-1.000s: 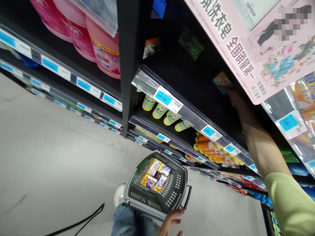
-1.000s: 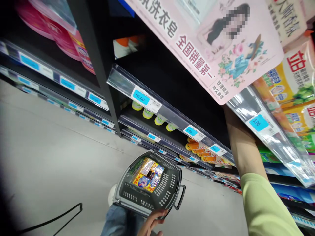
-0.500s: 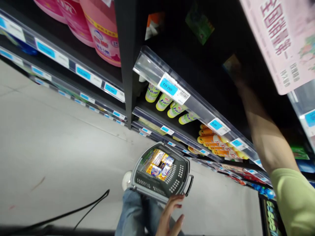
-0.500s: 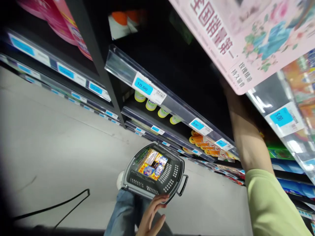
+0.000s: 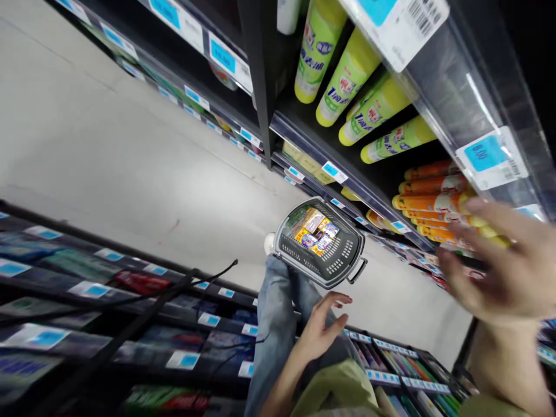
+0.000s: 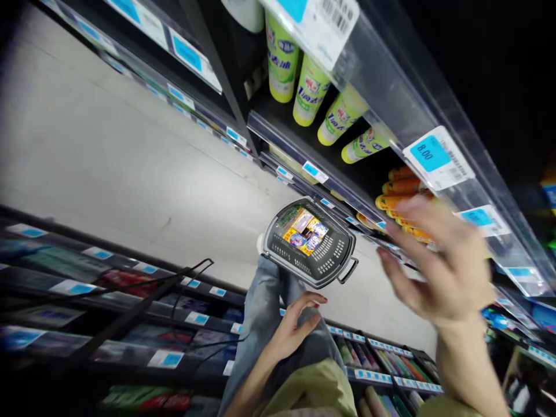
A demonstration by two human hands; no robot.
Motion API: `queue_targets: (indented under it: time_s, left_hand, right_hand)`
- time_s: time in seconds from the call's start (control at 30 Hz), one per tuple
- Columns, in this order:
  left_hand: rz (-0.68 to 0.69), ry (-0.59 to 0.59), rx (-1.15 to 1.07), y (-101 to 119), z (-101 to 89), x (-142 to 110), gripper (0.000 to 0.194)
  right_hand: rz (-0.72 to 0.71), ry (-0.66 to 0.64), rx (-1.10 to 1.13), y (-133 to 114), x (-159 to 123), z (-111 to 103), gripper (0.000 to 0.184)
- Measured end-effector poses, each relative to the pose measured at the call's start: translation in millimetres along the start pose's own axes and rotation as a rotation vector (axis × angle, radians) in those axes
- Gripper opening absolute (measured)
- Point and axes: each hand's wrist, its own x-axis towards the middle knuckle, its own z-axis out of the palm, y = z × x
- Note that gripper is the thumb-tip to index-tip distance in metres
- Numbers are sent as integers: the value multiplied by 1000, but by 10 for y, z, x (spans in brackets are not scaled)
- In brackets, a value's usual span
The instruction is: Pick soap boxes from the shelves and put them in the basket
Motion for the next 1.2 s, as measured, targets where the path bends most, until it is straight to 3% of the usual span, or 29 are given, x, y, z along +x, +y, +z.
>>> queue_targets:
  time_s: [0.07, 0.13, 0.23, 0.4, 0.5, 0.6, 0.73, 0.87, 1.07, 1.2]
  left_hand:
    - [-29, 27, 8, 10, -1, -18, 25]
    - [-44, 39, 11, 12, -1, -31, 25]
    - [-56, 38, 13, -17, -11, -55, 24]
    - [-125, 65, 49, -108, -68, -126, 25]
    - [-149, 74, 71, -148, -129, -178, 25]
    - [-184, 90, 88, -177, -213, -229, 25]
    - [-223, 113, 98, -232, -307, -270, 25]
    - [-222, 108, 107, -275, -323, -291, 24]
    - [-193, 71, 149, -214, -302, -340, 23]
    - [-168, 65, 183, -135, -252, -372, 24]
  right_hand:
    - [-112, -125, 31, 23, -236, 427, 47]
    - [-46, -181, 90, 172, -469, 950, 38]
    - [207, -333, 120, 517, -810, 1819, 31]
    - [628, -745, -88, 989, -1220, 3135, 71]
    - [795, -849, -217, 1154, -1366, 3692, 78]
    - [850, -861, -266, 1280, -1476, 4064, 78]
    - [867, -843, -291, 1419, -1578, 4322, 66]
    - [854, -840, -274, 1525, -1622, 4344, 60]
    - [872, -789, -229, 1616, -1562, 4119, 58]
    - [933, -723, -184, 1558, -1503, 3767, 57]
